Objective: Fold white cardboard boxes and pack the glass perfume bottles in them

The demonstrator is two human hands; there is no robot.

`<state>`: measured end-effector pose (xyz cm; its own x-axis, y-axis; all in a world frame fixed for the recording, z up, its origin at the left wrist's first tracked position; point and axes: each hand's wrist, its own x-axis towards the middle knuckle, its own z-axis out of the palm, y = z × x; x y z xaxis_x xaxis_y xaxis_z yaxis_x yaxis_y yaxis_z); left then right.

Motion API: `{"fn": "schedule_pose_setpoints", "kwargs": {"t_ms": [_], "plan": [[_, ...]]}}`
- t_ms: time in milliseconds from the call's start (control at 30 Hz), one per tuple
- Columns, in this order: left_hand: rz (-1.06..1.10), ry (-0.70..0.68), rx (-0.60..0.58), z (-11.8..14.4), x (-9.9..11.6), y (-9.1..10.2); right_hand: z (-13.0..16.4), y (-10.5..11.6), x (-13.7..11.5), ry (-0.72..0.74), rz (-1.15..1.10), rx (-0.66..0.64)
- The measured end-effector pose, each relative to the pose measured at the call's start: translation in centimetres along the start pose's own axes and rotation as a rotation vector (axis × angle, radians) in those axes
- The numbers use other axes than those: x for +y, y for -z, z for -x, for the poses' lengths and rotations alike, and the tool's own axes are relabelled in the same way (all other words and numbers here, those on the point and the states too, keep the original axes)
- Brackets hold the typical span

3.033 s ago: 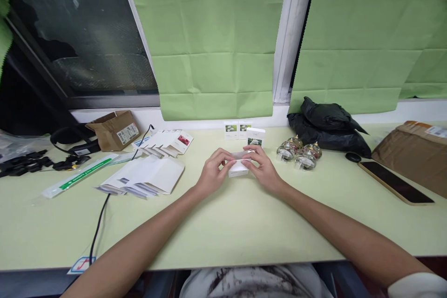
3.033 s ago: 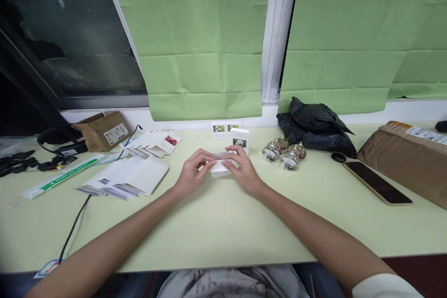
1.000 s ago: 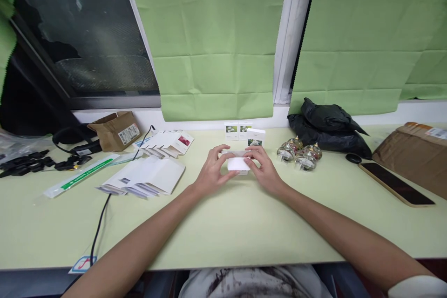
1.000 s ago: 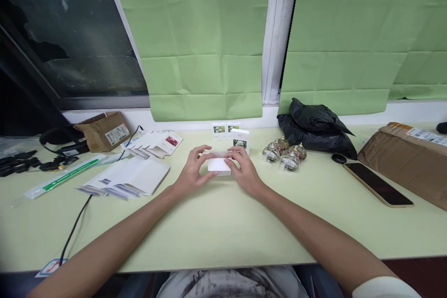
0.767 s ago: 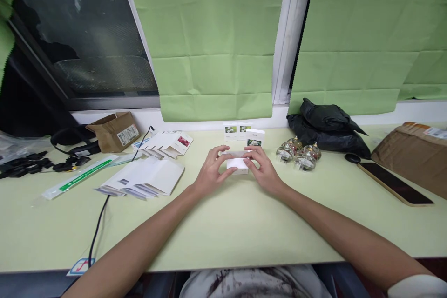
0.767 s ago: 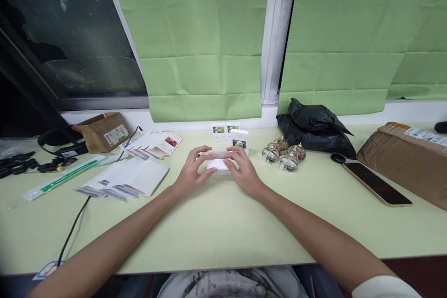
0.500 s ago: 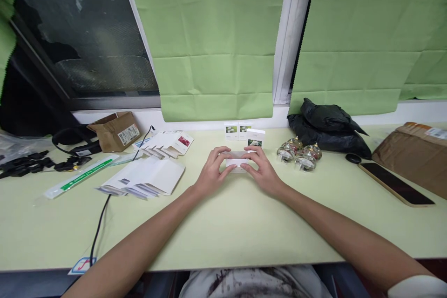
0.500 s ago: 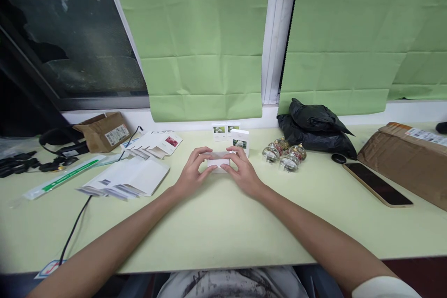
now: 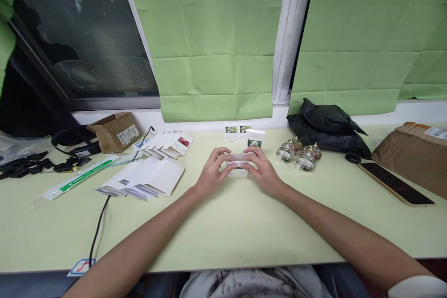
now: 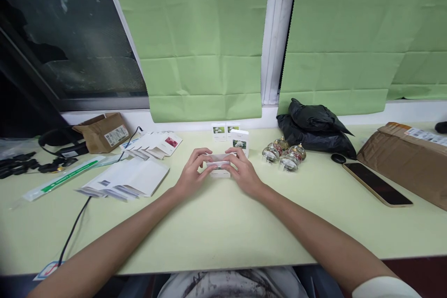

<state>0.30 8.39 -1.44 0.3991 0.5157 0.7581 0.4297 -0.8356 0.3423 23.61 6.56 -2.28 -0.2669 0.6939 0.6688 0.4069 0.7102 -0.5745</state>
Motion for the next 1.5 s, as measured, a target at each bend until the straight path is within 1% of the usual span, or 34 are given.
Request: {"fn": "schedule_pose_setpoints", "kwargs": {"t_ms": [133, 200, 300, 400, 533, 700, 833, 1000, 1133, 1233, 1367, 1500], "plan": [[0.077, 0.045, 0.006, -0.2, 0.2, -0.1, -0.1, 0.0, 0.2, 0.017, 0.008, 0.0], [0.105, 0.114, 0.009, -0.1, 0.2, -0.1, -0.1, 0.0, 0.2, 0.022, 0.014, -0.005], [0.082, 0.24, 0.016, 0.0, 0.0, -0.2, -0.1, -0.1, 0.3, 0.029, 0.025, -0.007], [0.059, 0.295, 0.024, 0.2, -0.3, -0.2, -0.1, -0.1, 0.2, 0.05, 0.04, -0.002], [0.068, 0.286, 0.028, 0.2, -0.5, -0.2, -0.1, -0.2, 0.3, 0.078, 0.057, 0.002], [0.064, 0.295, 0.003, 0.2, -0.4, -0.2, 0.0, -0.1, 0.2, 0.068, 0.066, 0.001], [0.036, 0.273, -0.021, 0.3, -0.3, 0.1, -0.1, 0.1, -0.2, 0.069, 0.051, 0.01], [0.074, 0.24, -0.083, 0.1, 0.1, 0.4, -0.2, 0.4, -0.8, 0.016, -0.027, 0.026], [0.119, 0.2, -0.074, -0.1, 0.4, 0.5, -0.1, 0.4, -0.8, -0.016, -0.059, 0.026], [0.127, 0.203, -0.09, -0.1, 0.5, 0.6, 0.1, 0.3, -0.8, -0.056, -0.072, 0.021], [0.138, 0.222, -0.131, 0.2, 0.3, 0.6, 0.4, 0.5, -0.7, -0.142, -0.068, -0.018], [0.131, 0.231, -0.177, 0.4, 0.0, 0.5, 0.4, 0.5, -0.4, -0.083, -0.057, -0.054]]}}
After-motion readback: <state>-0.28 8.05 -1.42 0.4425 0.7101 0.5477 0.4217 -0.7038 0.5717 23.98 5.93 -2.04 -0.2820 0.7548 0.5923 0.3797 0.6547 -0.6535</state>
